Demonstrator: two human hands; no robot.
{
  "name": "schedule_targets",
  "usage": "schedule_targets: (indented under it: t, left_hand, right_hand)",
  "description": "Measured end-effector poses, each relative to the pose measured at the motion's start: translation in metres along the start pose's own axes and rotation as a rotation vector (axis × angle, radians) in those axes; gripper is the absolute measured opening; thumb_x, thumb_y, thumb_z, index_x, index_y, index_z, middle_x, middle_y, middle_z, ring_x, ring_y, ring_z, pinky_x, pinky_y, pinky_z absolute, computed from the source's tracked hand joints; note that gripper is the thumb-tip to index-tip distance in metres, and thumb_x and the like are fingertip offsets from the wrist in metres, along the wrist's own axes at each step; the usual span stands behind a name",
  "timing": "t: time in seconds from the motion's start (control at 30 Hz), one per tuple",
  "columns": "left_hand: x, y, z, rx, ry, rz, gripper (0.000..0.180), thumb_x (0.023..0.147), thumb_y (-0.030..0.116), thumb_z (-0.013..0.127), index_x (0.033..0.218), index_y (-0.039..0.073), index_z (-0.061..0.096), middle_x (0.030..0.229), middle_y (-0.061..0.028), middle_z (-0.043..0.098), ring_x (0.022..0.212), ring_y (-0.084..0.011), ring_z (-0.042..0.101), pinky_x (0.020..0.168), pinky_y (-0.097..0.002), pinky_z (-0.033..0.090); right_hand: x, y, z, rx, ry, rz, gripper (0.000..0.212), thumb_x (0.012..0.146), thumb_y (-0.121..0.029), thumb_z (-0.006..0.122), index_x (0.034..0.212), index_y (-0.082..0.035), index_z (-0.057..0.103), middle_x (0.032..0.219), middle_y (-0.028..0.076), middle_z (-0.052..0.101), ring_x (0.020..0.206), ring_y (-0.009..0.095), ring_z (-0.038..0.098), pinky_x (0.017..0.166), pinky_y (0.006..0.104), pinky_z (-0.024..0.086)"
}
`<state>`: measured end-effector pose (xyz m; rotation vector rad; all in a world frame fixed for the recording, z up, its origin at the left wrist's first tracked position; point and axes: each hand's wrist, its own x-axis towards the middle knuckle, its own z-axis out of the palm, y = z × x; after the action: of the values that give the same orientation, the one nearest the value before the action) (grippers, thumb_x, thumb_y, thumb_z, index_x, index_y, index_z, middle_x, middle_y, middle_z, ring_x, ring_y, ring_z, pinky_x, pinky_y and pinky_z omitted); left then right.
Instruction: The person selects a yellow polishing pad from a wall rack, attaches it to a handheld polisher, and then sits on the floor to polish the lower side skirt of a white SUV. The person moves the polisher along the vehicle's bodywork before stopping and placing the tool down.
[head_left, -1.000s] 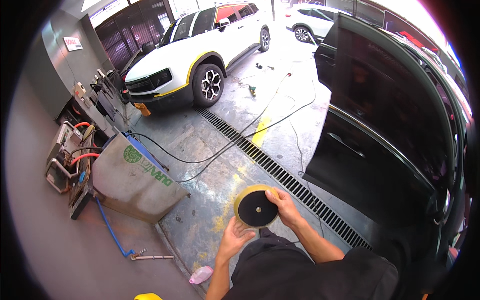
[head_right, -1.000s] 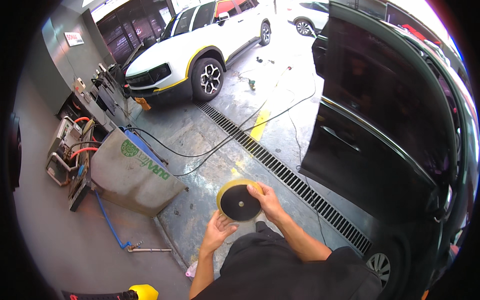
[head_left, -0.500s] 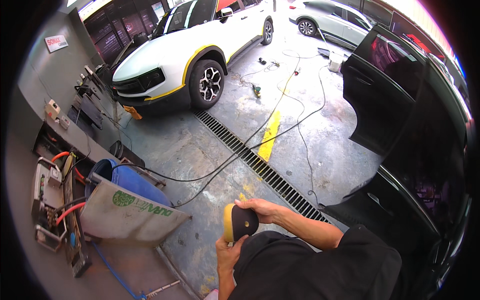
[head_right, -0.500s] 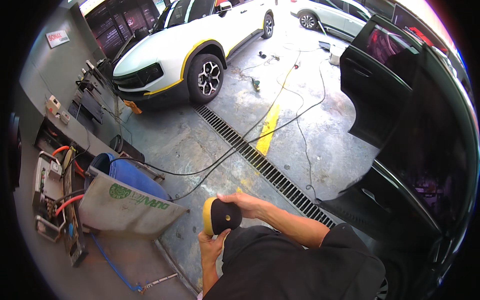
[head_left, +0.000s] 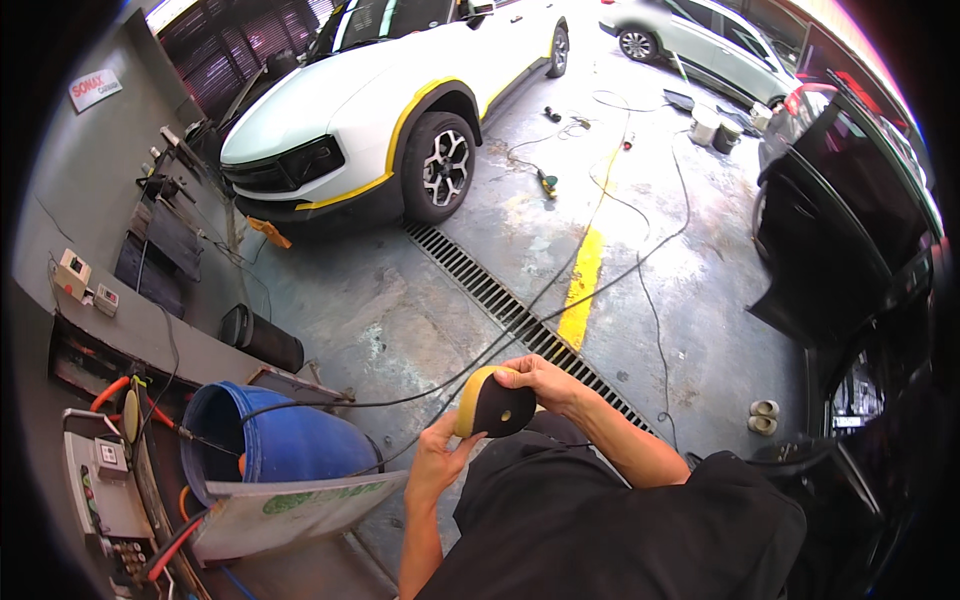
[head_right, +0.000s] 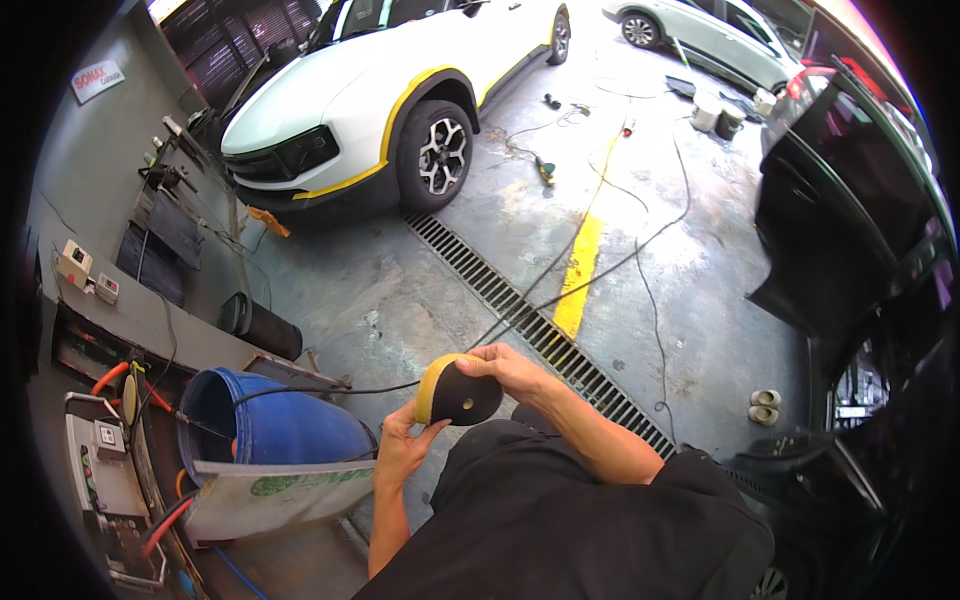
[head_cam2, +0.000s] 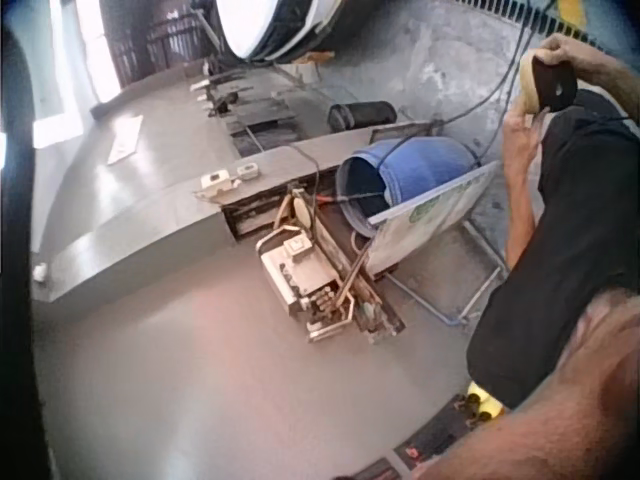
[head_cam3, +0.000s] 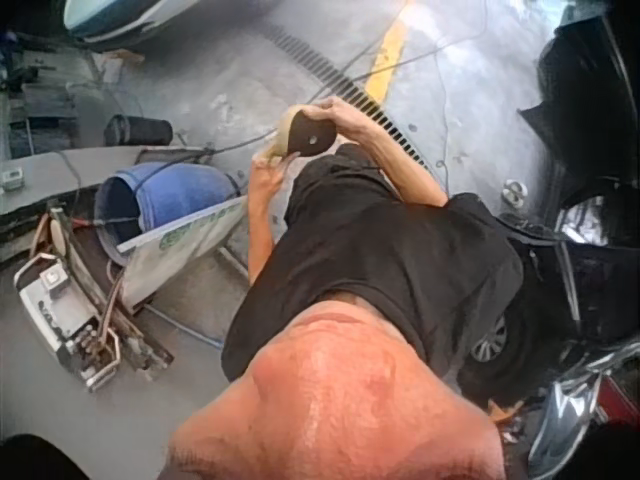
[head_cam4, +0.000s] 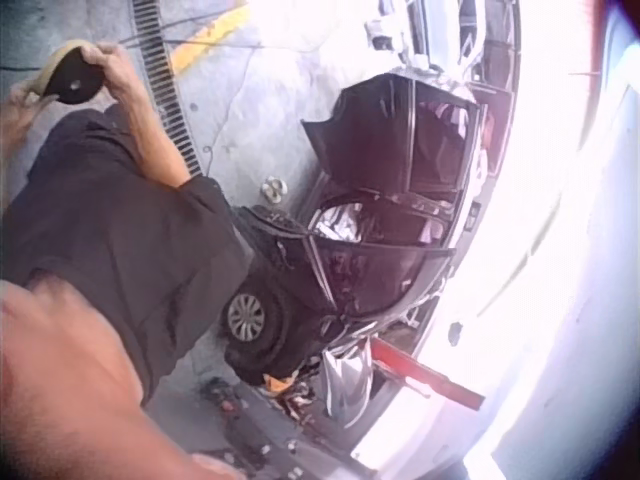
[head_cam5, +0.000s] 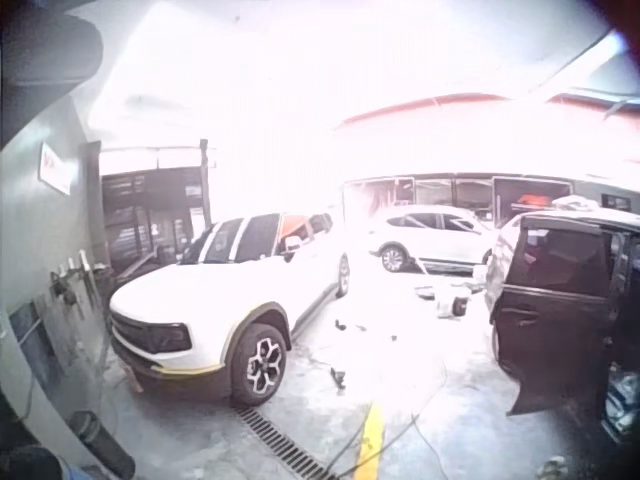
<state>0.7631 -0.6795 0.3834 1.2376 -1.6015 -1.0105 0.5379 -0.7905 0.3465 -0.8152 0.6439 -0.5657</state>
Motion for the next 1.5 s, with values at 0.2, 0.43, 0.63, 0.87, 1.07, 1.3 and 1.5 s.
schedule_targets:
  t: [0.2,0.43,0.63,0.87,1.07,1.3,1.5]
  left_hand:
    - [0.116,-0.051,-0.053,0.031,0.043,-0.025,0.037,0.090,0.010,0.078,0.123,0.000,0.066,0.106,-0.0142,0.074,0.098,-0.0238,0.073,0.088,-0.0365,0.055]
    - [0.227,-0.135,-0.114,-0.195,0.325,-0.197,0.034,0.091,0.007,0.077,0.123,0.002,0.067,0.109,-0.0060,0.073,0.103,-0.0154,0.069,0.094,-0.0329,0.052]
    - [0.288,-0.176,-0.173,-0.220,0.542,-0.131,0.041,0.086,0.008,0.083,0.124,0.001,0.068,0.115,-0.0057,0.072,0.108,-0.0137,0.066,0.098,-0.0306,0.050]
    - [0.329,-0.228,-0.273,-0.252,0.687,-0.229,0.027,0.086,0.009,0.085,0.108,0.001,0.072,0.099,-0.0023,0.074,0.093,-0.0092,0.066,0.086,-0.0281,0.053]
    - [0.387,-0.277,-0.433,-0.258,0.569,-0.129,0.024,0.085,0.006,0.084,0.105,0.002,0.071,0.097,-0.0032,0.074,0.092,-0.0101,0.066,0.086,-0.0283,0.051]
    - [0.451,-0.302,-0.613,0.000,0.703,-0.209,0.028,0.086,0.005,0.082,0.111,0.001,0.069,0.102,-0.0046,0.073,0.097,-0.0118,0.066,0.089,-0.0274,0.050]
    - [0.502,-0.374,-0.708,-0.062,1.042,-0.191,0.049,0.091,0.011,0.079,0.134,0.001,0.057,0.126,-0.0113,0.065,0.112,-0.0184,0.063,0.096,-0.0313,0.050]
  right_hand:
    - [0.123,-0.057,-0.031,-0.147,0.160,-0.105,0.036,0.093,-0.028,0.078,0.110,0.002,0.070,0.102,0.006,0.073,0.092,0.012,0.067,0.083,0.0271,0.053]
    - [0.279,-0.143,-0.060,-0.488,-0.067,-0.312,0.029,0.085,-0.007,0.084,0.110,0.000,0.071,0.102,0.003,0.073,0.093,0.012,0.067,0.089,0.0300,0.054]
    - [0.423,-0.182,-0.045,-0.644,-0.129,-0.226,0.026,0.085,-0.013,0.085,0.104,0.001,0.074,0.092,0.004,0.076,0.085,0.011,0.067,0.085,0.0296,0.053]
    - [0.591,-0.176,0.003,-0.502,-0.357,0.127,0.024,0.090,-0.013,0.081,0.109,0.001,0.073,0.091,0.004,0.076,0.082,0.011,0.069,0.078,0.0246,0.054]
    - [0.757,-0.194,0.069,-0.191,-0.656,0.381,0.036,0.092,-0.013,0.079,0.124,0.001,0.068,0.111,0.009,0.075,0.101,0.015,0.070,0.092,0.0291,0.054]
    - [0.911,-0.247,0.176,-0.650,-0.688,-0.201,0.054,0.079,-0.006,0.089,0.127,0.000,0.066,0.111,0.005,0.073,0.106,0.015,0.068,0.099,0.0307,0.051]
    - [1.039,-0.244,0.236,-0.821,-0.416,-0.347,0.028,0.077,-0.003,0.088,0.103,-0.003,0.077,0.100,0.006,0.073,0.095,0.015,0.067,0.088,0.0309,0.052]
